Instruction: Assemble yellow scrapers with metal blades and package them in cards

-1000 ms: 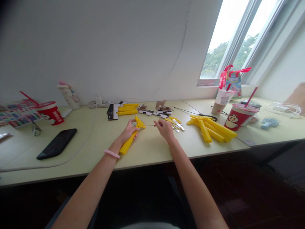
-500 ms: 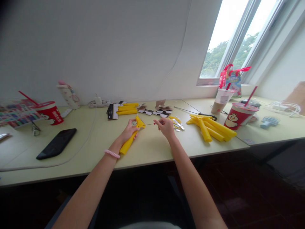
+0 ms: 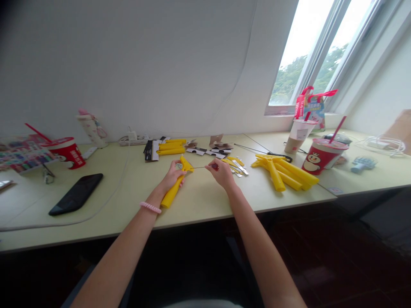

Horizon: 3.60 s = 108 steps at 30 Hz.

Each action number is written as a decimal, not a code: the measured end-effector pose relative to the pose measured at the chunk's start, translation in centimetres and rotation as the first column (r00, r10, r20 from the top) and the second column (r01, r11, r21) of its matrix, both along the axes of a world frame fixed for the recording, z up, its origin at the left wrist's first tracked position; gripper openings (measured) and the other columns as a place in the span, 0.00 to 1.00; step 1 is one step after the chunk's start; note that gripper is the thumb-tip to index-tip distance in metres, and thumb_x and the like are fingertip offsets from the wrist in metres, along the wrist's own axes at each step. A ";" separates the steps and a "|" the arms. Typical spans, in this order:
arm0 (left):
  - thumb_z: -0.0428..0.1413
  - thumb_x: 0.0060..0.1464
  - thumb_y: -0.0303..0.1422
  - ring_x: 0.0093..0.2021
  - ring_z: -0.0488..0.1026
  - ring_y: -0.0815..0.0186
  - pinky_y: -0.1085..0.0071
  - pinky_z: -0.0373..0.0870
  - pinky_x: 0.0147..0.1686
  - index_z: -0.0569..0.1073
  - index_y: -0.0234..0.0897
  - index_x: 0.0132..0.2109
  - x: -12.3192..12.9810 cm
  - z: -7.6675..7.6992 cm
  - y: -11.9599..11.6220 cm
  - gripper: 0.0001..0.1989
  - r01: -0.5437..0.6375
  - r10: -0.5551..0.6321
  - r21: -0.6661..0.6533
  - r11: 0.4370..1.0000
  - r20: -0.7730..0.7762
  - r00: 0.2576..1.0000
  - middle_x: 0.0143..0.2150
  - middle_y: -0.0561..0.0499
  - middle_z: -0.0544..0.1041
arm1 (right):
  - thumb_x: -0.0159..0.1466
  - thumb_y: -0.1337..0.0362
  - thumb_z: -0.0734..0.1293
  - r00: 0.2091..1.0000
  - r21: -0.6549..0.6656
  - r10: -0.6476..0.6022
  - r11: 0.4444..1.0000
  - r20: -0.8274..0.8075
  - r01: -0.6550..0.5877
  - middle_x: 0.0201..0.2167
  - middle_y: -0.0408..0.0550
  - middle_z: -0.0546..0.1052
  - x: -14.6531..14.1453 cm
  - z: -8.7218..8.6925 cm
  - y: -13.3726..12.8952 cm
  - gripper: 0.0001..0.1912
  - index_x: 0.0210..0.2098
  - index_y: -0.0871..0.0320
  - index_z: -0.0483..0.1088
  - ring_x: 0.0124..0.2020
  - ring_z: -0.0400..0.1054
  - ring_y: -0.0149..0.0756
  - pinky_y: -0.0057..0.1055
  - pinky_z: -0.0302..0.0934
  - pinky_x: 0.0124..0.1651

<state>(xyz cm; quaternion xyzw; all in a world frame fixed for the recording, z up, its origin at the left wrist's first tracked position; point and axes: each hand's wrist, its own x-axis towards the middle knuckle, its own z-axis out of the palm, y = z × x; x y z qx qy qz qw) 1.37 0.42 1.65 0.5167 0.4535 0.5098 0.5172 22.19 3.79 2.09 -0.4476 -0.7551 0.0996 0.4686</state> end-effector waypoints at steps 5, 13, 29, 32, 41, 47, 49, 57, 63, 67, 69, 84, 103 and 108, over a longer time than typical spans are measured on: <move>0.52 0.48 0.27 0.15 0.64 0.75 0.78 0.60 0.14 0.54 0.42 0.47 0.0 0.2 -0.2 0.20 -0.015 0.015 -0.004 1.000 -0.006 1.000 0.29 0.55 0.67 | 0.55 0.54 0.65 0.999 -0.025 -0.026 0.999 0.029 0.027 0.20 0.44 0.72 0.0 0.1 -0.2 0.13 0.25 0.58 0.70 0.22 0.61 0.30 0.27 0.55 0.27; 0.53 0.47 0.27 0.14 0.63 0.76 0.78 0.61 0.14 0.55 0.42 0.47 0.1 0.2 -0.2 0.20 -0.012 0.013 0.014 1.000 -0.023 1.000 0.29 0.54 0.68 | 0.56 0.54 0.63 0.998 -0.091 -0.012 0.996 0.065 0.018 0.20 0.44 0.71 0.2 0.0 0.0 0.14 0.24 0.59 0.69 0.22 0.60 0.29 0.26 0.52 0.26; 0.54 0.46 0.29 0.15 0.64 0.77 0.79 0.61 0.14 0.57 0.43 0.48 -0.1 0.1 -0.1 0.22 0.017 -0.018 0.051 0.999 0.012 1.000 0.31 0.54 0.69 | 0.57 0.52 0.62 0.989 -0.064 -0.020 0.997 0.143 0.029 0.18 0.42 0.68 0.1 -0.2 -0.1 0.15 0.24 0.57 0.67 0.21 0.57 0.29 0.26 0.49 0.25; 0.56 0.45 0.29 0.16 0.64 0.76 0.78 0.61 0.14 0.58 0.43 0.47 -0.2 0.3 -0.1 0.22 0.027 -0.030 0.060 0.998 0.055 0.998 0.32 0.53 0.70 | 0.56 0.52 0.63 0.996 -0.043 -0.010 0.999 0.087 0.014 0.18 0.42 0.68 0.0 0.0 -0.2 0.15 0.24 0.58 0.68 0.21 0.57 0.29 0.27 0.50 0.26; 0.56 0.42 0.22 0.18 0.63 0.79 0.83 0.58 0.16 0.57 0.42 0.47 -2.4 1.4 0.6 0.25 -0.202 0.189 -0.039 0.978 0.565 0.803 0.32 0.52 0.71 | 0.59 0.41 0.50 0.802 -0.163 -0.126 0.986 -0.584 0.037 0.18 0.43 0.63 0.4 0.0 1.6 0.25 0.29 0.56 0.61 0.20 0.58 0.29 0.26 0.52 0.22; 0.54 0.44 0.21 0.18 0.63 0.80 0.83 0.60 0.17 0.57 0.43 0.47 -2.8 1.1 0.5 0.24 -0.257 0.255 -0.089 0.962 0.627 0.736 0.33 0.52 0.70 | 0.58 0.48 0.56 0.800 -0.332 0.041 0.896 -0.598 -0.294 0.28 0.47 0.71 -1.5 -0.6 2.7 0.16 0.28 0.55 0.59 0.29 0.65 0.31 0.27 0.60 0.31; 0.53 0.44 0.21 0.18 0.63 0.80 0.83 0.60 0.17 0.57 0.43 0.47 -2.9 1.0 0.6 0.23 -0.285 0.283 -0.100 0.953 0.623 0.729 0.33 0.52 0.70 | 0.57 0.53 0.58 0.846 -0.395 0.072 0.861 -0.528 -0.319 0.28 0.45 0.70 -3.5 -0.7 2.6 0.12 0.27 0.56 0.60 0.29 0.65 0.30 0.27 0.60 0.32; 0.51 0.47 0.21 0.18 0.63 0.80 0.84 0.60 0.18 0.54 0.43 0.44 -3.4 0.7 0.9 0.20 -0.360 0.347 -0.122 0.925 0.658 0.668 0.31 0.53 0.70 | 0.50 0.62 0.66 0.999 -0.381 -0.021 0.925 -0.038 0.005 0.24 0.43 0.72 -10.9 -1.1 2.6 0.06 0.25 0.58 0.71 0.28 0.63 0.31 0.26 0.54 0.30; 0.52 0.46 0.22 0.18 0.62 0.81 0.84 0.60 0.18 0.56 0.41 0.41 -3.4 0.6 1.0 0.17 -0.358 0.345 -0.120 0.926 0.652 0.675 0.30 0.54 0.69 | 0.52 0.59 0.67 0.983 -0.328 -0.072 0.936 0.167 0.125 0.28 0.46 0.74 -12.0 -1.6 2.6 0.08 0.26 0.57 0.71 0.30 0.66 0.33 0.26 0.53 0.30; 0.52 0.45 0.21 0.18 0.62 0.81 0.84 0.60 0.18 0.57 0.41 0.40 -3.4 0.6 1.1 0.16 -0.353 0.345 -0.125 0.927 0.655 0.672 0.29 0.55 0.68 | 0.54 0.59 0.66 0.961 -0.310 -0.111 0.932 0.255 0.190 0.30 0.48 0.75 -12.1 -1.5 2.5 0.08 0.27 0.57 0.71 0.32 0.66 0.35 0.27 0.52 0.29; 0.52 0.45 0.21 0.17 0.62 0.80 0.84 0.60 0.18 0.57 0.40 0.40 -3.4 0.5 1.1 0.16 -0.345 0.342 -0.129 0.930 0.651 0.678 0.29 0.55 0.68 | 0.55 0.59 0.65 0.954 -0.308 -0.116 0.930 0.277 0.203 0.30 0.49 0.75 -12.1 -1.6 2.4 0.07 0.28 0.57 0.70 0.32 0.67 0.36 0.27 0.52 0.29; 0.53 0.45 0.21 0.19 0.63 0.80 0.85 0.61 0.17 0.58 0.41 0.44 -2.9 1.0 0.4 0.20 -0.214 0.250 -0.135 0.967 0.648 0.720 0.34 0.52 0.68 | 0.57 0.59 0.64 0.928 -0.329 -0.169 0.901 0.332 0.282 0.33 0.51 0.75 -9.3 -1.6 2.5 0.08 0.29 0.56 0.70 0.35 0.66 0.39 0.29 0.53 0.31; 0.51 0.47 0.21 0.19 0.63 0.80 0.83 0.60 0.17 0.56 0.42 0.45 -3.2 0.6 0.8 0.19 -0.277 0.299 -0.138 0.951 0.647 0.702 0.33 0.51 0.69 | 0.58 0.65 0.61 0.929 -0.209 0.074 0.978 0.363 0.004 0.36 0.48 0.77 -9.4 -1.1 4.9 0.15 0.43 0.53 0.74 0.35 0.69 0.38 0.28 0.57 0.35; 0.51 0.46 0.20 0.19 0.62 0.79 0.83 0.59 0.17 0.56 0.41 0.44 -3.0 0.7 0.6 0.20 -0.288 0.300 -0.133 0.948 0.670 0.679 0.32 0.51 0.68 | 0.58 0.64 0.60 0.898 -0.200 0.087 0.980 0.431 0.001 0.36 0.48 0.77 -9.6 -1.0 5.0 0.14 0.40 0.54 0.75 0.34 0.68 0.37 0.27 0.55 0.33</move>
